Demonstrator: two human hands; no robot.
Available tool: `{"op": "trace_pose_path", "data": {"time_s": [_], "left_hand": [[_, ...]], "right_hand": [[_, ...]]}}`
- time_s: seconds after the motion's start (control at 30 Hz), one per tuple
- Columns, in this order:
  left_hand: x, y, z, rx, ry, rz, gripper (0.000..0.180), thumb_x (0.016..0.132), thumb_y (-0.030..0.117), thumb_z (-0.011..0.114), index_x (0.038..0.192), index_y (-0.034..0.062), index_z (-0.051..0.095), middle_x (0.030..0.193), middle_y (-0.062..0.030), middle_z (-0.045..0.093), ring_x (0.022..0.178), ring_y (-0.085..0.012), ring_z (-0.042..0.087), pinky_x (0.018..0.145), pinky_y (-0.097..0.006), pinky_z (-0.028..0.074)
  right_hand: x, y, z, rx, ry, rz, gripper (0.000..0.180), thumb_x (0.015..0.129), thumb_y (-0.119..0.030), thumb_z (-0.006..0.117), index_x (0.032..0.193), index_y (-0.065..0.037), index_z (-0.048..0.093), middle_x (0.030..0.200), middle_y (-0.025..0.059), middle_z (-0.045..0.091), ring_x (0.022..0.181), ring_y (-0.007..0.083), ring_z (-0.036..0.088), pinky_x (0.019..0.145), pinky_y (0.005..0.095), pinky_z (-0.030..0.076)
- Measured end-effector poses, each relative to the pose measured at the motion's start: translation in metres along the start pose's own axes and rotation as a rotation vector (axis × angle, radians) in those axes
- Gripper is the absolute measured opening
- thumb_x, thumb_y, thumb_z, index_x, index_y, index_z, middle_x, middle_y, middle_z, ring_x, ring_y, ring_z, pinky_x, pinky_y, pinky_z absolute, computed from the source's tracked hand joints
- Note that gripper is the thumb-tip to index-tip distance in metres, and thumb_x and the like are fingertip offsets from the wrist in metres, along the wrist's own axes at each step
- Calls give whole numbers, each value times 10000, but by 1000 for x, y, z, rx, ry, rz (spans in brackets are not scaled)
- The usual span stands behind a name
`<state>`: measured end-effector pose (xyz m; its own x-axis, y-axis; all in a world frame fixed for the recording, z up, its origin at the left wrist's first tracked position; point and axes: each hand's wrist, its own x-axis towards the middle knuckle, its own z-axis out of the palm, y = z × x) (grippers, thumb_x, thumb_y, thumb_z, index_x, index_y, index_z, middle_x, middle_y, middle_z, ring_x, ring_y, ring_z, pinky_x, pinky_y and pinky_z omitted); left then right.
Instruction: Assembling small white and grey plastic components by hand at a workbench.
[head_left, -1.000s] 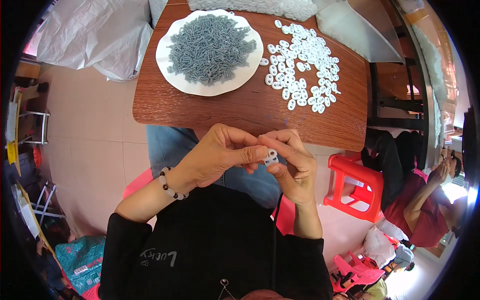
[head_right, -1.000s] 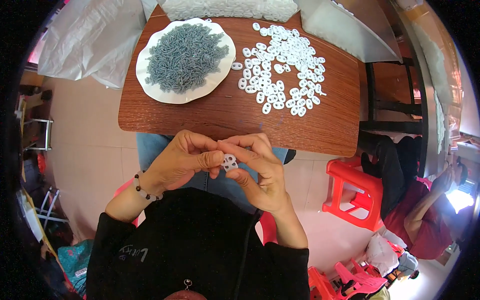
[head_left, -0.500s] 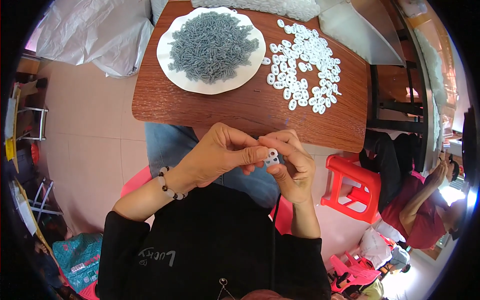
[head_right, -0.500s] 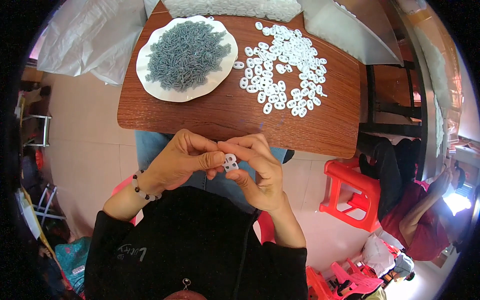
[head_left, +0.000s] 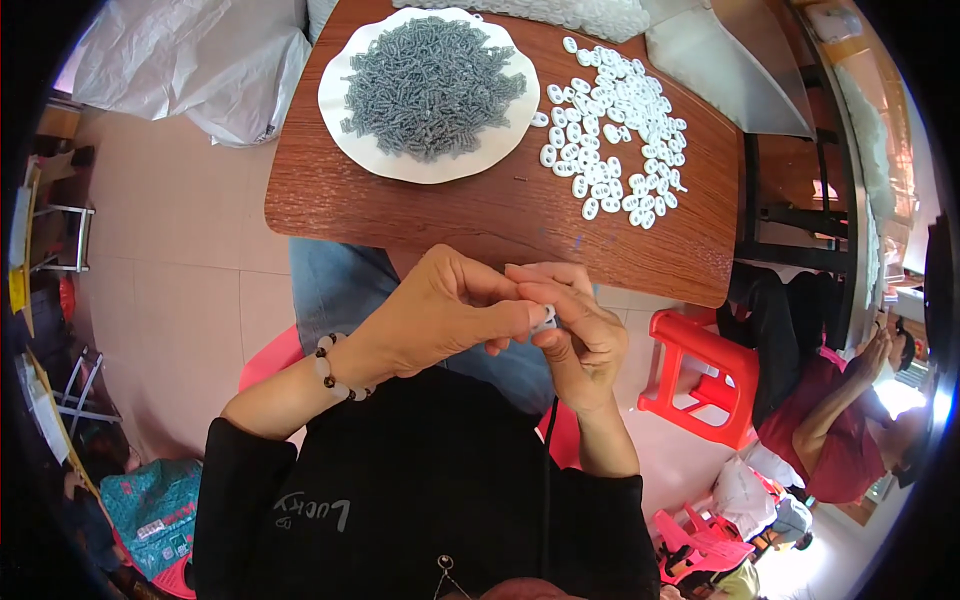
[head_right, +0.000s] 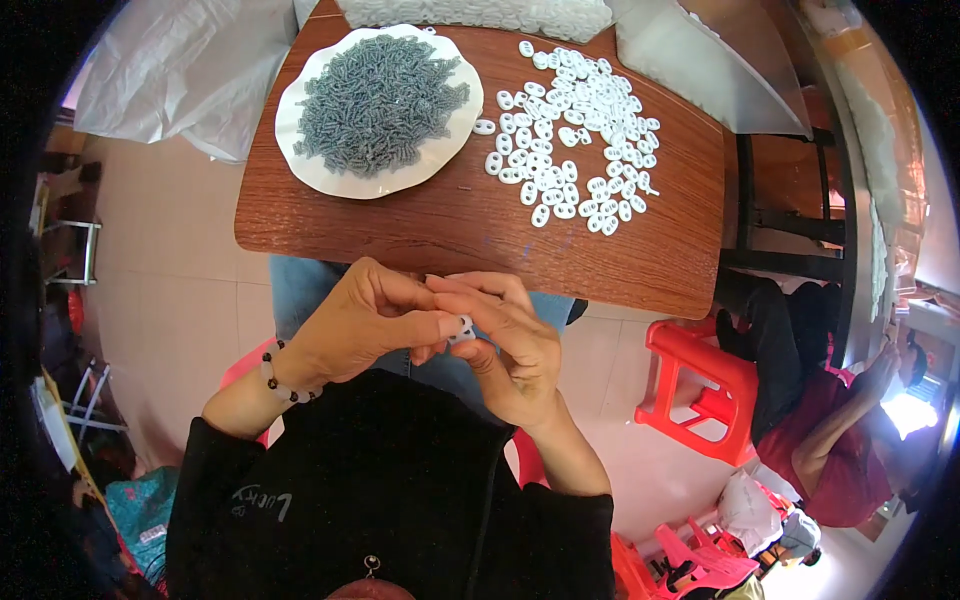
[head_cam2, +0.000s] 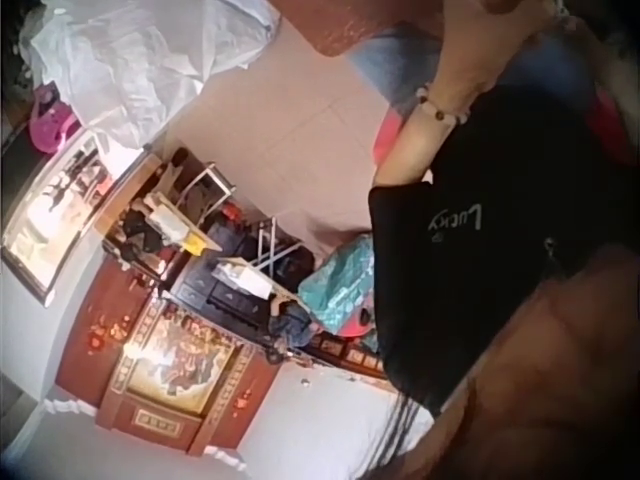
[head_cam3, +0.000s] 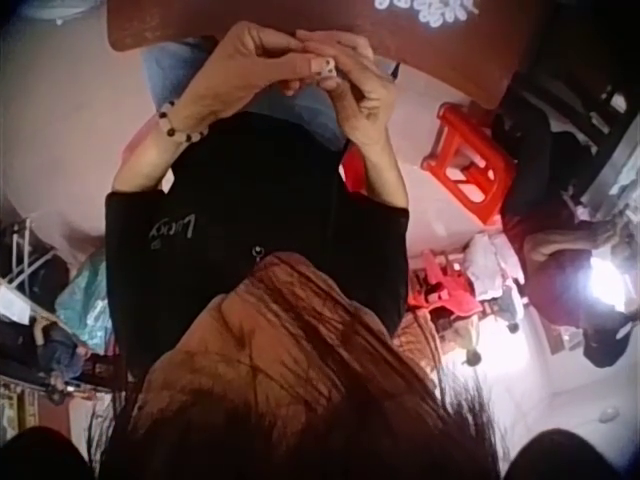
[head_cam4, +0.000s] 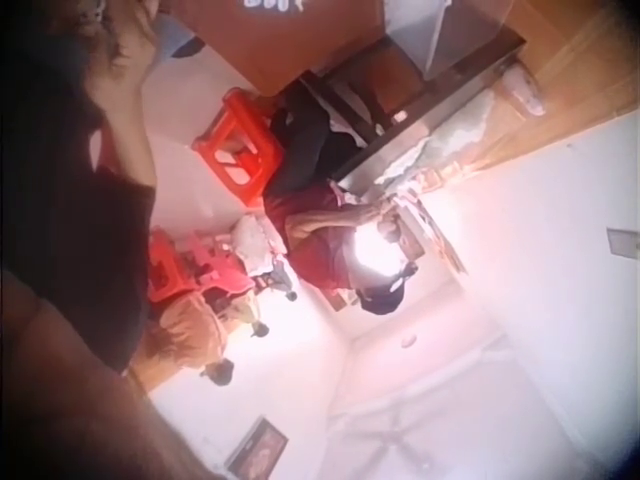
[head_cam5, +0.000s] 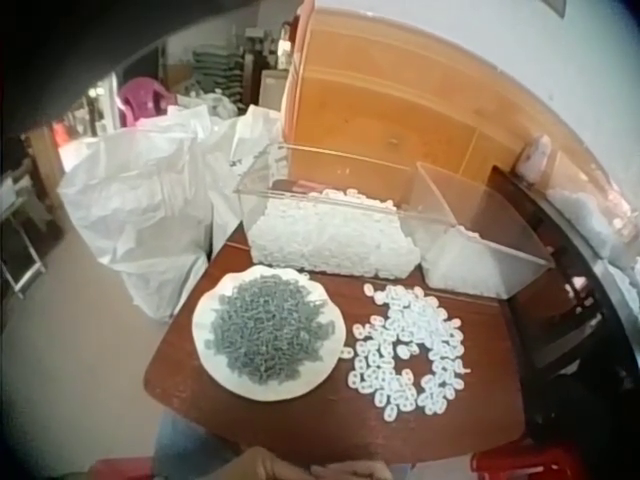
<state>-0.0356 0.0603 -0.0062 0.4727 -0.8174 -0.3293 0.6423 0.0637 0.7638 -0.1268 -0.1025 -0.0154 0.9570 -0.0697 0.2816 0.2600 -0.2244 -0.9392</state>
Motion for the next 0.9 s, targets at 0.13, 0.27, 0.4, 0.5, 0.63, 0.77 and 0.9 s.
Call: {"op": "trace_pose_path", "data": {"time_s": [0.13,0.27,0.4,0.5,0.63,0.77,0.9], "left_hand": [[-2,7,5,-44,32,-65,140,855,87,681,785,-30,710,641,-71,633,544,-91,551,501,-213,428],[-4,5,7,-80,48,-71,154,854,95,684,758,-24,706,629,-69,631,525,-87,540,490,-211,419],[-6,4,10,-96,50,-70,161,855,101,684,746,-15,708,611,-61,625,513,-80,531,482,-203,410],[-6,1,10,-89,59,-53,158,854,97,684,743,-13,708,602,-58,622,507,-76,528,478,-200,407],[-6,0,10,-93,75,-50,155,849,93,686,741,-16,705,596,-54,618,505,-71,529,475,-197,406],[-7,3,12,-102,85,-70,151,848,93,688,747,-18,705,598,-53,617,509,-70,535,477,-195,410],[-8,5,15,-110,100,-77,152,852,92,682,752,-19,704,608,-56,620,512,-71,537,479,-194,416]], "right_hand": [[-2,-4,2,-23,0,7,385,861,-252,655,1117,35,641,1071,169,677,1018,301,590,870,381,469],[-4,-4,6,-50,59,33,515,905,-432,584,1049,58,649,1011,195,672,956,295,613,827,381,484],[-5,-3,6,-87,74,16,513,914,-440,567,1021,54,654,989,189,674,921,286,629,804,374,498],[-4,-5,7,-96,77,28,512,914,-441,564,1002,54,660,975,182,676,911,284,633,792,370,503],[-4,-5,7,-100,79,31,514,909,-445,570,986,53,665,968,180,676,915,283,633,793,370,504],[-5,-6,7,-96,87,46,506,906,-442,575,977,51,668,948,171,683,915,285,634,785,371,509],[-6,-6,8,-104,104,49,489,907,-427,581,966,50,670,930,162,690,916,285,634,780,368,514]]}}
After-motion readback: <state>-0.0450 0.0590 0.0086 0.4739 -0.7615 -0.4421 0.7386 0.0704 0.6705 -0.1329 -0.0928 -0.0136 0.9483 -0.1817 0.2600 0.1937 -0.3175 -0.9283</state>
